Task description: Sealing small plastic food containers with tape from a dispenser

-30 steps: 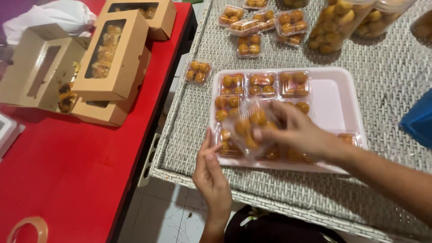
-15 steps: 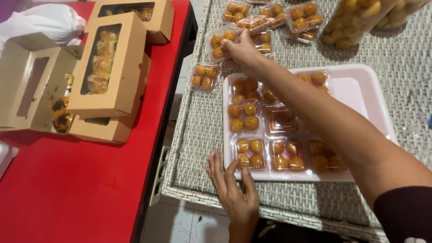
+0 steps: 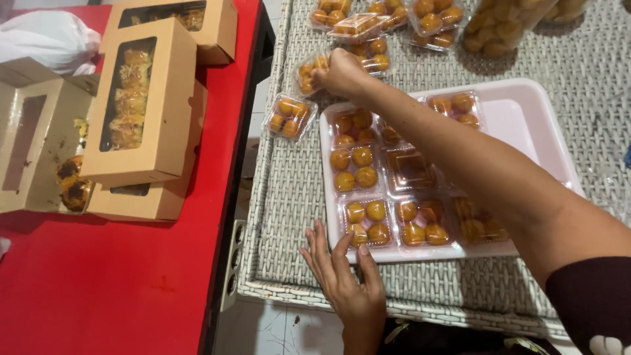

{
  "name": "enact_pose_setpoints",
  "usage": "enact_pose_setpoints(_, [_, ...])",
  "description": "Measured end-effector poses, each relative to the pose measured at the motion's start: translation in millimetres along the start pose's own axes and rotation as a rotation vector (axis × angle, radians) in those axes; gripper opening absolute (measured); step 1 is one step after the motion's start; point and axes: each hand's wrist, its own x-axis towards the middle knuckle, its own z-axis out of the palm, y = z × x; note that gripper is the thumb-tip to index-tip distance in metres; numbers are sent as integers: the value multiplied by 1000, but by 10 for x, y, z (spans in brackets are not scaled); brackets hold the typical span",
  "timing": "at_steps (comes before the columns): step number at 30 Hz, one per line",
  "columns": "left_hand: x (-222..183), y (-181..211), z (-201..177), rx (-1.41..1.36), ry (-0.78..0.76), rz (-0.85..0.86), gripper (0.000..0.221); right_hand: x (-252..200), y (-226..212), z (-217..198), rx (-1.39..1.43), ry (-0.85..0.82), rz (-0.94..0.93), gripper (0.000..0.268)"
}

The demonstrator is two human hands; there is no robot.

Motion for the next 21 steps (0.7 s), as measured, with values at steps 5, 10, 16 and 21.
enact_pose_setpoints(5, [7,-11,10,-1,-15,-20,24,77,181,-83,-326,99,-133,34])
enact_pose_setpoints(10, [-23,-69,43,23,2,0,26,-841,288,-255,-936,122,-523,23])
enact_pose_setpoints(16, [-11,-63,31,40,-25,4,24,-1430,787,-339,-1170,-8,-665,83])
enact_pose_setpoints(21, [-4,-30,16,3,-57,-45,29,-1580,983,-256,-734,69,-858,62])
